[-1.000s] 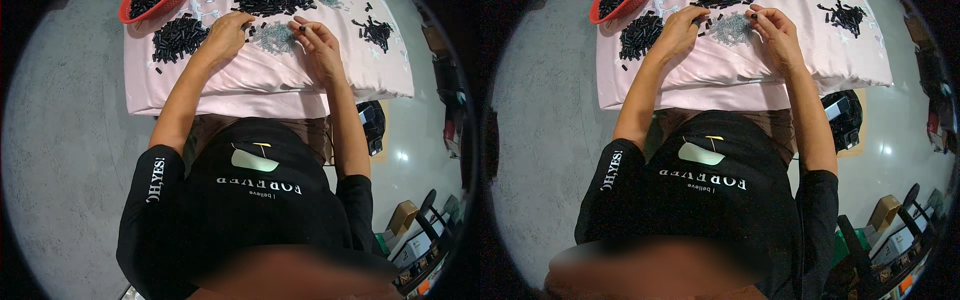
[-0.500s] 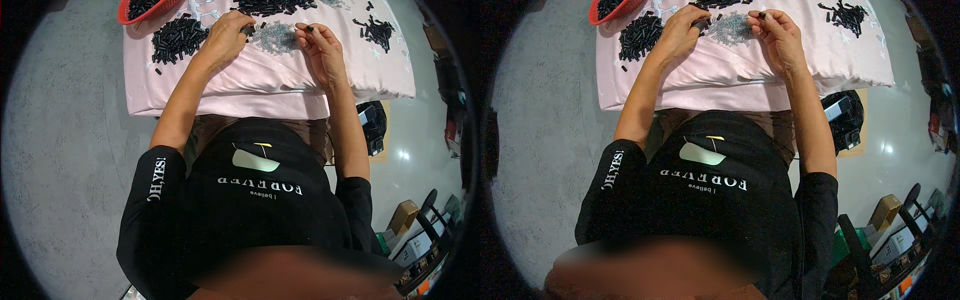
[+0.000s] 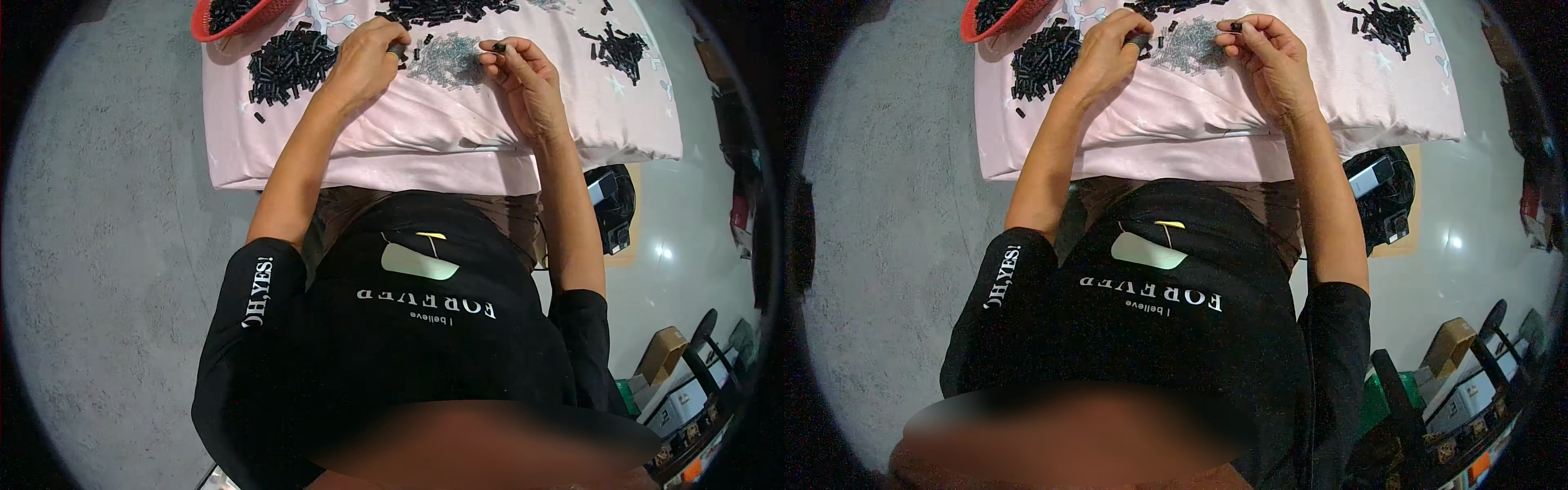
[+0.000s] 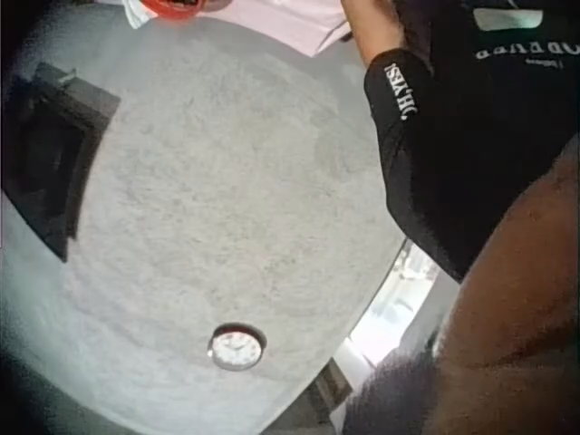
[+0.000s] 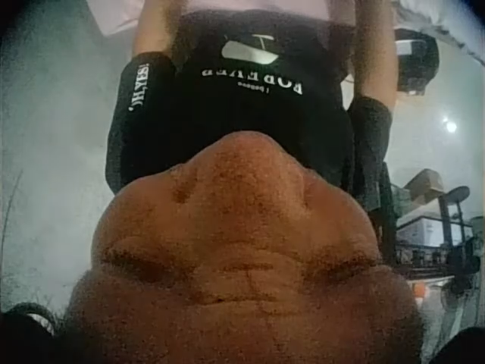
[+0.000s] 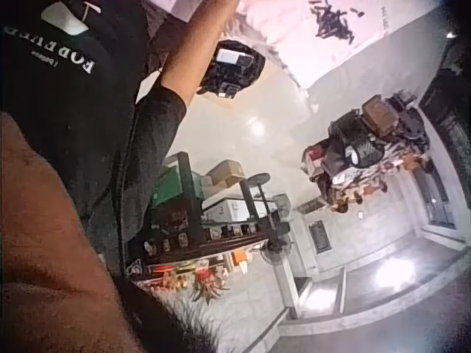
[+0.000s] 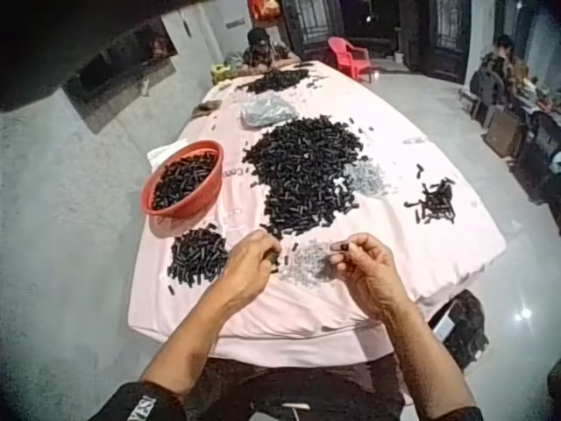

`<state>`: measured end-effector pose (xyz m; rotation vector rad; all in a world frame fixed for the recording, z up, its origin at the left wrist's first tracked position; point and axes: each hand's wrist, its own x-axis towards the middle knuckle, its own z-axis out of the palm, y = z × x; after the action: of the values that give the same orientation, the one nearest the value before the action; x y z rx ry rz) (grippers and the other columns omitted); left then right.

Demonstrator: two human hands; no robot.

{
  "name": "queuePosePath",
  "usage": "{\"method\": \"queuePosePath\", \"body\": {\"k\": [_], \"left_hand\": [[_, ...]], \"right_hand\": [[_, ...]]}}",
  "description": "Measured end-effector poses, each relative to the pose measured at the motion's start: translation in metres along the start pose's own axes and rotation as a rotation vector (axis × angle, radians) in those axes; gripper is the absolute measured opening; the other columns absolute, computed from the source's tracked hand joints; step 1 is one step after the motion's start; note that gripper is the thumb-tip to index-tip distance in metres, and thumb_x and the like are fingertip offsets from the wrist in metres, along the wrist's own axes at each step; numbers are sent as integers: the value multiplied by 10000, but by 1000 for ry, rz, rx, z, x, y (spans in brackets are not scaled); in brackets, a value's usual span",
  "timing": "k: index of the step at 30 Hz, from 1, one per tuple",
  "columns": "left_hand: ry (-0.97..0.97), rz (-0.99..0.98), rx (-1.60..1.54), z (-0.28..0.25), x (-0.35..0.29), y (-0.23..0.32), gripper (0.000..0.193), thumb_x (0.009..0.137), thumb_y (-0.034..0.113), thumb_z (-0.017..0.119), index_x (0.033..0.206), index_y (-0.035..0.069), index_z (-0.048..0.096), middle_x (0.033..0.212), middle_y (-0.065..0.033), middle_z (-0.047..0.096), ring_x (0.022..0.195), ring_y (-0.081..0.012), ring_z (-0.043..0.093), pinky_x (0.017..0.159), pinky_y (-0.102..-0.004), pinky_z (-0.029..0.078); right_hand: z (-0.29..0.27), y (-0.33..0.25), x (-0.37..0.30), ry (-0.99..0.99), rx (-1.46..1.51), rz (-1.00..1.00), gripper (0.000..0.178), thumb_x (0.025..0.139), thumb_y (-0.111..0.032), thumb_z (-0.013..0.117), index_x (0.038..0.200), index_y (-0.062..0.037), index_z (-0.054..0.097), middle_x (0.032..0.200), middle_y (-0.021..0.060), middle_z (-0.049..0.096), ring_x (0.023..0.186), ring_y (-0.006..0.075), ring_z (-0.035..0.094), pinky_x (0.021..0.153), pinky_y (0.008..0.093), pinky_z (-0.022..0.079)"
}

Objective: Assembling small black plastic components by manually attaching small clear parts to them on a workbench.

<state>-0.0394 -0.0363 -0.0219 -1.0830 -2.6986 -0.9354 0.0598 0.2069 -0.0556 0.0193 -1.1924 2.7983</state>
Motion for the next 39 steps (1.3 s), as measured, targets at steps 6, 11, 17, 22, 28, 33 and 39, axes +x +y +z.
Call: {"method": "queuePosePath", "body": {"k": [6, 11, 17, 22, 28, 33, 39], "left_hand": [[62, 37, -30, -3, 1, -7, 303, 785, -47, 542, 1024, 33, 709, 1045, -168, 679, 1016, -377, 647, 935, -444, 508], [-55, 14, 32, -7, 4, -8, 289, 792, -29, 547, 1016, 37, 718, 1027, -167, 675, 1011, -378, 646, 934, -452, 505], [-131, 10, 106, -7, 7, -5, 281, 803, -9, 547, 1007, 51, 731, 1007, -164, 676, 1009, -380, 646, 932, -460, 503], [-183, -51, 123, -10, 10, 0, 272, 796, 7, 551, 990, 46, 736, 1026, -166, 690, 1017, -383, 655, 936, -463, 505], [-163, -54, 109, -12, 10, 2, 271, 808, 24, 548, 998, 44, 741, 1045, -166, 699, 1034, -381, 658, 950, -458, 508], [-144, -56, 125, -4, 11, -1, 269, 823, 48, 558, 1014, 52, 748, 1058, -167, 705, 1046, -378, 659, 957, -458, 508], [-229, -57, 194, -9, 20, 4, 250, 811, 102, 595, 995, 57, 757, 1034, -181, 729, 1000, -387, 688, 925, -465, 528]], "right_hand": [[-7, 3, 2, -52, 47, -8, 122, 1029, -72, 597, 1109, 11, 637, 1066, 154, 719, 907, 171, 713, 805, 249, 589], [-10, 4, 3, -107, 19, -19, 162, 1019, -56, 608, 1151, 20, 662, 1010, 122, 722, 850, 145, 699, 773, 232, 583], [-4, 4, 0, -30, -28, 0, 193, 1011, -54, 620, 1181, 25, 670, 992, 125, 735, 815, 128, 696, 756, 221, 577], [-1, 3, 0, -10, -29, 26, 173, 1011, -40, 614, 1161, 24, 672, 963, 131, 743, 787, 131, 701, 745, 221, 586], [1, 2, -1, -9, -6, 35, 159, 1009, -40, 617, 1142, 29, 670, 933, 119, 735, 785, 135, 701, 743, 224, 586], [1, 1, -1, -20, 9, 40, 155, 1009, -38, 617, 1140, 27, 670, 926, 105, 726, 797, 131, 696, 745, 229, 584], [0, 3, -1, -22, -70, 27, 154, 1013, -45, 617, 1143, 17, 672, 948, 94, 723, 797, 118, 687, 750, 221, 577]]}}
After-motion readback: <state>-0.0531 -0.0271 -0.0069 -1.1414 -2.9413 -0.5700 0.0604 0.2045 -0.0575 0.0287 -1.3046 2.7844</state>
